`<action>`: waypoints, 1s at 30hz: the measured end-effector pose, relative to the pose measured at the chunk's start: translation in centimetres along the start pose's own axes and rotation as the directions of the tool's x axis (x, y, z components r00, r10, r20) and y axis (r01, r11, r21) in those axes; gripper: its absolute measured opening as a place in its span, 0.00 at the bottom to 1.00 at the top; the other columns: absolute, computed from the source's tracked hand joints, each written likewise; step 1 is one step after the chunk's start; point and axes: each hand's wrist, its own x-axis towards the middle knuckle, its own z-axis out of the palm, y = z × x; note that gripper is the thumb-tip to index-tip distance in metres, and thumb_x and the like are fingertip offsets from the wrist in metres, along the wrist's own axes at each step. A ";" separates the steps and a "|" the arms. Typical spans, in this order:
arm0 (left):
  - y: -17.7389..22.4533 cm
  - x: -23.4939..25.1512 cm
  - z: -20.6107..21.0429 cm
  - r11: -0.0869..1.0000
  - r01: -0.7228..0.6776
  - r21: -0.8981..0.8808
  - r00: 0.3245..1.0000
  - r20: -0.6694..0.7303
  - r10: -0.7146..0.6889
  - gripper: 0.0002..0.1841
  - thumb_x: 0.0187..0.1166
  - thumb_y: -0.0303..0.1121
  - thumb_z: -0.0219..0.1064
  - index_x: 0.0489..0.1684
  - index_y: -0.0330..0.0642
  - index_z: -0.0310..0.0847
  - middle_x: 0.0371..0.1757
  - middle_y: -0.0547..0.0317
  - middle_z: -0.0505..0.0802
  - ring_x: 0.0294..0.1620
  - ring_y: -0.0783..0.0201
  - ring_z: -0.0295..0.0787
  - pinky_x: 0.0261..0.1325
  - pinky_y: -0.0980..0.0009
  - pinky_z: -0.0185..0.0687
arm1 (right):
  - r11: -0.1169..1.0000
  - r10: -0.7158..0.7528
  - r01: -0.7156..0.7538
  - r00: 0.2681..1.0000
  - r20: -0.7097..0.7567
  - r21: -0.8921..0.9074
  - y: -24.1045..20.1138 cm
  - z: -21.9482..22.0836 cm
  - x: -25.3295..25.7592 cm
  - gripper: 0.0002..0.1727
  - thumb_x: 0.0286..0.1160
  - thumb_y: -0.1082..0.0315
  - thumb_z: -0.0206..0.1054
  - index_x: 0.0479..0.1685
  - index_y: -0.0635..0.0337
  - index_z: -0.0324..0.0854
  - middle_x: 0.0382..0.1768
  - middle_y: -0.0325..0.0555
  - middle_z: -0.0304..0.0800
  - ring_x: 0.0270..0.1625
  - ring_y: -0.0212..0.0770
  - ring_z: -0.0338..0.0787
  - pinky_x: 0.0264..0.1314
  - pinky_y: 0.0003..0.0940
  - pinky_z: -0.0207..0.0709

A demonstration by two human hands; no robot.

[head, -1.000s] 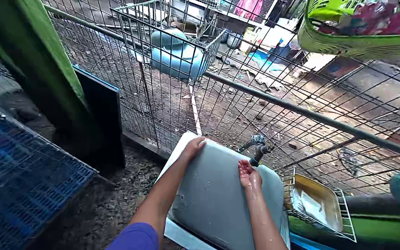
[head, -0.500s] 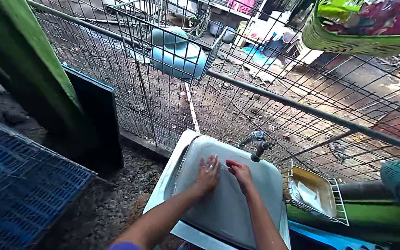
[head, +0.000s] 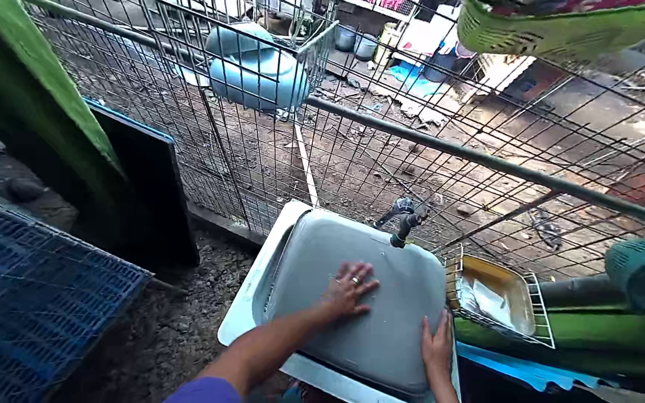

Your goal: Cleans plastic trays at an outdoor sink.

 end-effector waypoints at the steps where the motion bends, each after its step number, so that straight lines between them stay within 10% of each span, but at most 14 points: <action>1: -1.9 -0.9 -1.3 0.996 0.077 0.043 0.996 -0.047 -0.074 0.34 0.80 0.63 0.59 0.85 0.62 0.73 0.89 0.54 0.73 0.91 0.47 0.62 0.87 0.32 0.47 | 0.993 0.087 -0.091 0.995 0.045 0.077 0.6 -0.6 -0.7 0.34 0.90 0.67 0.55 0.88 0.81 0.52 0.87 0.79 0.56 0.90 0.73 0.59 0.93 0.61 0.49; 6: -7.8 -5.7 -7.6 0.821 0.557 -0.126 0.830 0.115 -0.545 0.46 0.77 0.58 0.66 0.94 0.45 0.55 0.94 0.43 0.58 0.94 0.38 0.48 0.84 0.23 0.39 | 0.820 0.397 -0.462 0.884 0.247 0.336 3.4 -1.9 -3.2 0.33 0.99 0.57 0.36 0.84 0.81 0.60 0.83 0.78 0.65 0.90 0.63 0.65 0.93 0.51 0.49; 8: -8.7 -8.2 -8.3 0.555 0.767 -0.323 0.639 0.303 -0.707 0.50 0.81 0.56 0.67 0.96 0.40 0.41 0.93 0.34 0.56 0.92 0.38 0.56 0.88 0.38 0.55 | 0.686 0.471 -0.564 0.826 0.311 0.459 4.0 -1.5 -3.8 0.38 0.97 0.49 0.31 0.88 0.75 0.56 0.88 0.72 0.59 0.92 0.54 0.61 0.94 0.49 0.49; 11: -8.9 -11.7 -7.3 0.037 0.841 -0.540 0.401 0.576 -0.712 0.46 0.86 0.57 0.61 0.97 0.47 0.38 0.90 0.32 0.62 0.89 0.33 0.59 0.82 0.29 0.57 | 0.588 0.494 -0.588 0.805 0.329 0.556 3.9 -1.0 -3.9 0.39 0.96 0.44 0.31 0.90 0.68 0.56 0.89 0.65 0.59 0.91 0.47 0.63 0.92 0.47 0.54; 19: -7.5 -13.2 -4.7 -0.112 0.642 -0.758 0.484 0.515 -0.708 0.42 0.88 0.46 0.59 0.98 0.50 0.35 0.87 0.31 0.67 0.84 0.38 0.69 0.81 0.40 0.67 | 0.641 0.433 -0.555 0.832 0.348 0.530 3.9 -1.4 -3.6 0.37 0.94 0.51 0.48 0.94 0.66 0.49 0.89 0.68 0.58 0.90 0.54 0.64 0.91 0.51 0.56; 30: -6.4 -12.8 -6.4 -0.344 0.601 -0.721 0.390 0.640 -0.662 0.35 0.92 0.52 0.51 0.97 0.59 0.42 0.82 0.33 0.74 0.77 0.38 0.75 0.70 0.36 0.72 | 0.748 0.436 -0.526 0.849 0.299 0.403 -1.8 -8.1 -2.2 0.39 0.90 0.51 0.57 0.92 0.67 0.52 0.82 0.73 0.68 0.83 0.62 0.73 0.84 0.59 0.64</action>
